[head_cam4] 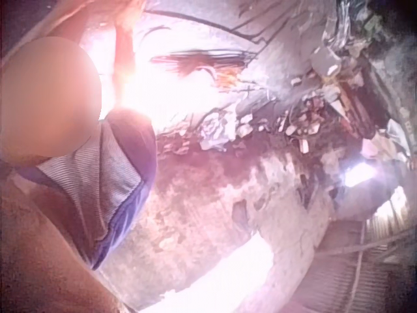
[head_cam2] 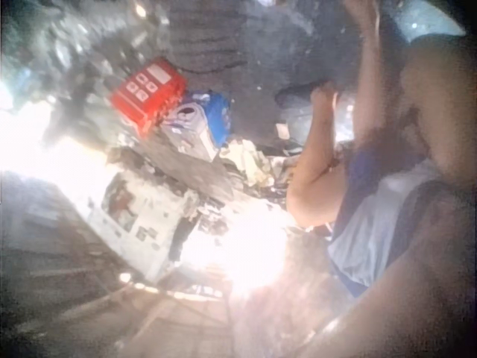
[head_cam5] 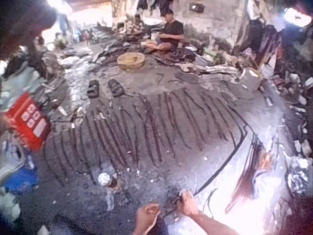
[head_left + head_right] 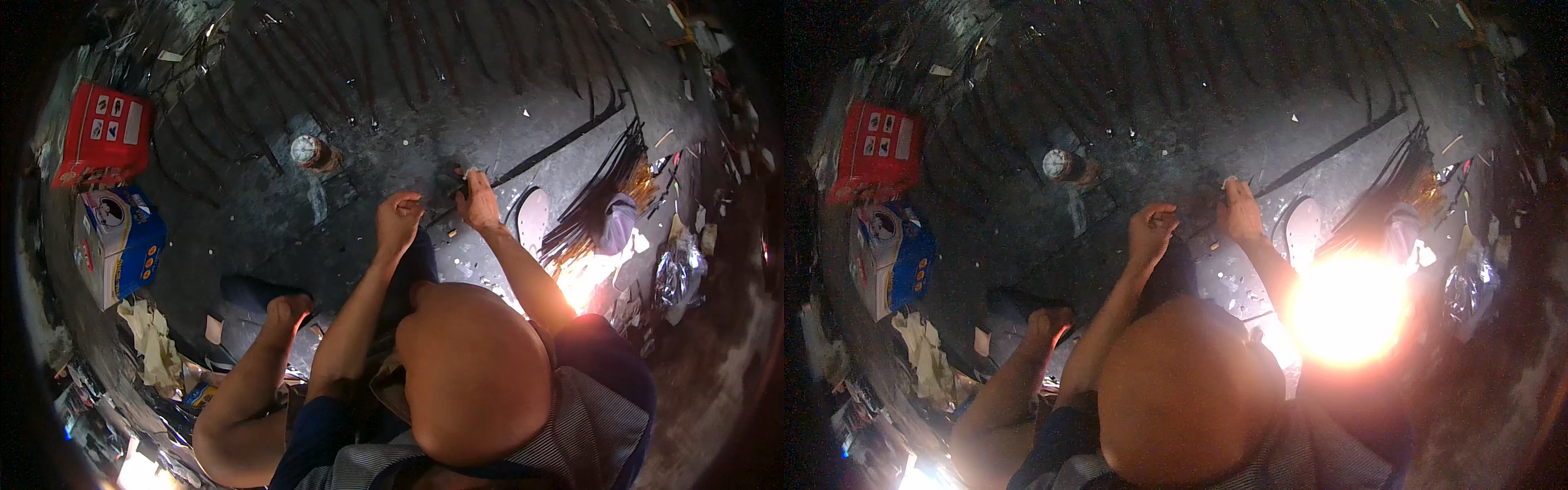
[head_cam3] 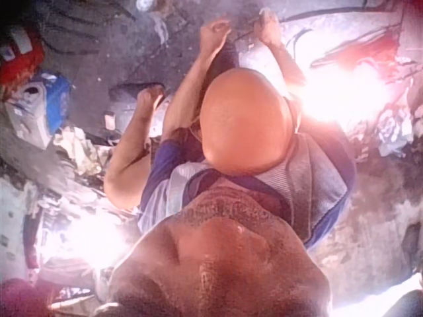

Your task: The person sits on the floor and repeatedly applies a white substance from a small container onto long, thin, dark strips. They pick up each strip, apply the substance, and place it back on the floor in a row. The person also uses a small grey block to rub the strips.

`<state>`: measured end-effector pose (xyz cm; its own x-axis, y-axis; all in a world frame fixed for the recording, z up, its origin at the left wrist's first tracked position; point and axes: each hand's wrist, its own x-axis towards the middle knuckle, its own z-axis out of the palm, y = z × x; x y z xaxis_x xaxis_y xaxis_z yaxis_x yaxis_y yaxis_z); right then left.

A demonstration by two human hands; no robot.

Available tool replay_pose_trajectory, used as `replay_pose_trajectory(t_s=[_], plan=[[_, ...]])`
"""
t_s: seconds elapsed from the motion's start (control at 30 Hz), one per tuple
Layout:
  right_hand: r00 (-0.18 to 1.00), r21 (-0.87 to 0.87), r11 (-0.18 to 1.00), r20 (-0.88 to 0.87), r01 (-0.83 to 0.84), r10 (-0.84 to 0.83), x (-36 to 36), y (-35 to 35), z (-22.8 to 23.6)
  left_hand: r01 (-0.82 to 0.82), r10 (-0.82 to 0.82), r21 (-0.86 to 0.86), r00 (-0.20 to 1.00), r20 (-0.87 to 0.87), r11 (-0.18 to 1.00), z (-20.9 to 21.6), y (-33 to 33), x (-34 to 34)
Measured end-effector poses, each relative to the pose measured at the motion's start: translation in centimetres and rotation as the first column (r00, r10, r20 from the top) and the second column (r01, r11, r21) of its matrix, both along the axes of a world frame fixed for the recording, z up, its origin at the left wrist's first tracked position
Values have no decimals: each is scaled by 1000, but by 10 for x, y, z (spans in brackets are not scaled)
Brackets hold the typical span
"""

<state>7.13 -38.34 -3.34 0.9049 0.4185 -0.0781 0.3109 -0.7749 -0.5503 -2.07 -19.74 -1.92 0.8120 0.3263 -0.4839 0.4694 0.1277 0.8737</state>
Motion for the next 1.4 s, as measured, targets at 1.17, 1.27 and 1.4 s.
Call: replay_pose_trajectory(t_s=[1.17, 1.27, 1.4], plan=[[991, 495, 865, -134, 84, -20, -31, 88, 85, -69, 69, -16, 899, 432, 997, 95, 24, 0], [965, 539, 816, -248, 209, -84, -18, 69, 101, 34, -85, 127, 905, 417, 991, 111, 6, 13], [581, 558, 281, -814, 781, 3, -9, 71, 86, 26, 8, -63, 874, 486, 998, 106, -6, 18]])
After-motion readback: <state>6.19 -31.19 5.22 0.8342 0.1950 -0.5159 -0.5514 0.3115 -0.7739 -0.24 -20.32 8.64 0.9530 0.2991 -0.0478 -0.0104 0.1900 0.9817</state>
